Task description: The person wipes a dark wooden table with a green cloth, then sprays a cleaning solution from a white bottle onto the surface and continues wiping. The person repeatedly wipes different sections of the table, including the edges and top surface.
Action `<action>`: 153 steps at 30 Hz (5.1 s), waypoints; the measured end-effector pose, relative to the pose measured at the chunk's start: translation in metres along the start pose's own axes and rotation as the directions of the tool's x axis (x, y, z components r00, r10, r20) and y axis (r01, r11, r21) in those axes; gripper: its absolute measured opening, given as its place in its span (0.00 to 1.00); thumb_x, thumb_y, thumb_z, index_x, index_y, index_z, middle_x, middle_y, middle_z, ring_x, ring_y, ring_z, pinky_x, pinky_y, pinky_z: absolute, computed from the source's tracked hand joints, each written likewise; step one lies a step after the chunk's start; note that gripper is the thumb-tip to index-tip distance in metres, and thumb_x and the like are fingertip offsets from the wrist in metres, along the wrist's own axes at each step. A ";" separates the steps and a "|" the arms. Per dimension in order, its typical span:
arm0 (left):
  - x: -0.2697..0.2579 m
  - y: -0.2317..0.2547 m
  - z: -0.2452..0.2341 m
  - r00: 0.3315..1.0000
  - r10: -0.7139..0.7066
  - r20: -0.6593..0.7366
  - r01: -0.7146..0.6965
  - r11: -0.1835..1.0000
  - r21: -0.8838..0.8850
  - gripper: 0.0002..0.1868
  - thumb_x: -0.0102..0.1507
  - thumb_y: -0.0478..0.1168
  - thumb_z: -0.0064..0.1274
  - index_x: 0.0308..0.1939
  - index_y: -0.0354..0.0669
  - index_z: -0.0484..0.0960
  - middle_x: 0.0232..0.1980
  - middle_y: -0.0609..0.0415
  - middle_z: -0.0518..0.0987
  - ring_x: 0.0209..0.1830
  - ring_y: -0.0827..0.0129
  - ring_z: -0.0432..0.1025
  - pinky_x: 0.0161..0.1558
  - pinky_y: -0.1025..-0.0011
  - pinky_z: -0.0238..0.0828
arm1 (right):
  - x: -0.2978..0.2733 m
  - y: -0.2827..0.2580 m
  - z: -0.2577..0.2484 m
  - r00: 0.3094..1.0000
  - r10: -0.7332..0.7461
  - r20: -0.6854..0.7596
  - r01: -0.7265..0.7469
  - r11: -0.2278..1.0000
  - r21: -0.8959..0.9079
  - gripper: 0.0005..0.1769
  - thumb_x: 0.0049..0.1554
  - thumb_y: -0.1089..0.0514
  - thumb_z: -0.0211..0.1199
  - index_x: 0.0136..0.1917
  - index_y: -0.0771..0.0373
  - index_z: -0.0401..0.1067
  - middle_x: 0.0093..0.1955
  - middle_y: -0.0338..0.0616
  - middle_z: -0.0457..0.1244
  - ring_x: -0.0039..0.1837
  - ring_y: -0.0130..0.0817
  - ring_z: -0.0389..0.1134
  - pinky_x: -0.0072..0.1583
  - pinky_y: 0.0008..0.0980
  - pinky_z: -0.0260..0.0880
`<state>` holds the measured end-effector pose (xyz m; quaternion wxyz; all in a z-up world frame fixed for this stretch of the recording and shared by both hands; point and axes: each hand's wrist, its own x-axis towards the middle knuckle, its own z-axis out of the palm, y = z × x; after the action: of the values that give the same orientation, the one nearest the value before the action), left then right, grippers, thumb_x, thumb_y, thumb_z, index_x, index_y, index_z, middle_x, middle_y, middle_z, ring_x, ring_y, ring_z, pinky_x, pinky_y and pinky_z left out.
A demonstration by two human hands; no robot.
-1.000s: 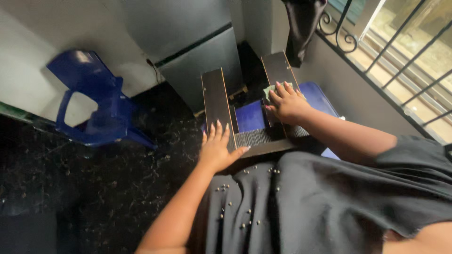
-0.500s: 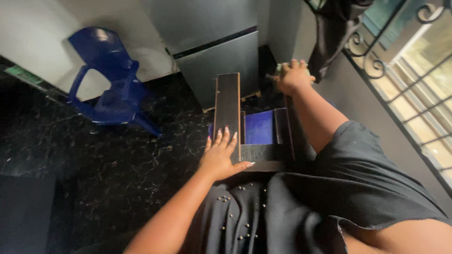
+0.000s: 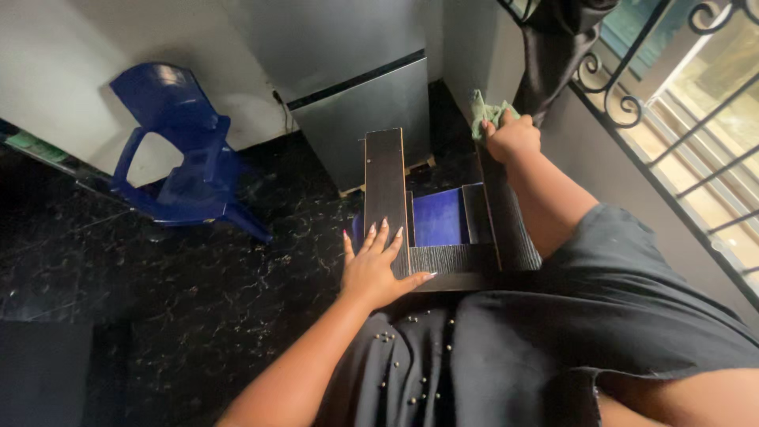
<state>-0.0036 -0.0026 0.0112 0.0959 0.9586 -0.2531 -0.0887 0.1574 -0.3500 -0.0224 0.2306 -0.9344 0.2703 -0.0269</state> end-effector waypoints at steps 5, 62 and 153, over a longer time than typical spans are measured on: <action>0.001 0.000 -0.003 0.999 0.013 0.029 -0.013 1.000 -0.003 0.59 0.52 0.84 0.41 0.74 0.46 0.65 0.82 0.43 0.49 0.83 0.54 0.42 0.74 0.37 0.15 | -0.031 0.022 -0.004 1.000 -0.019 0.004 0.020 0.999 -0.047 0.48 0.62 0.27 0.50 0.81 0.61 0.51 0.69 0.73 0.58 0.69 0.65 0.62 0.67 0.50 0.66; 0.008 -0.010 0.017 0.997 0.014 0.073 -0.012 0.999 -0.031 0.59 0.55 0.82 0.40 0.77 0.46 0.59 0.84 0.43 0.43 0.84 0.53 0.36 0.75 0.37 0.25 | -0.190 0.104 -0.052 0.824 -0.348 0.447 0.501 0.816 -0.289 0.43 0.57 0.29 0.58 0.80 0.38 0.50 0.82 0.60 0.40 0.78 0.69 0.45 0.72 0.55 0.53; 0.015 -0.030 0.033 0.942 -0.051 -0.331 -0.049 0.957 -0.287 0.61 0.64 0.76 0.26 0.81 0.29 0.27 0.87 0.35 0.33 0.88 0.42 0.24 0.76 0.32 0.15 | -0.242 0.016 -0.045 0.588 -0.764 0.265 0.557 0.620 0.552 0.22 0.53 0.58 0.71 0.61 0.60 0.76 0.56 0.44 0.71 0.61 0.39 0.72 0.63 0.37 0.71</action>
<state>0.0162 0.0105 -0.0294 0.2776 0.9351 -0.2167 0.0391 -0.0647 -0.2551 0.0286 0.4526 -0.8702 -0.1849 0.0615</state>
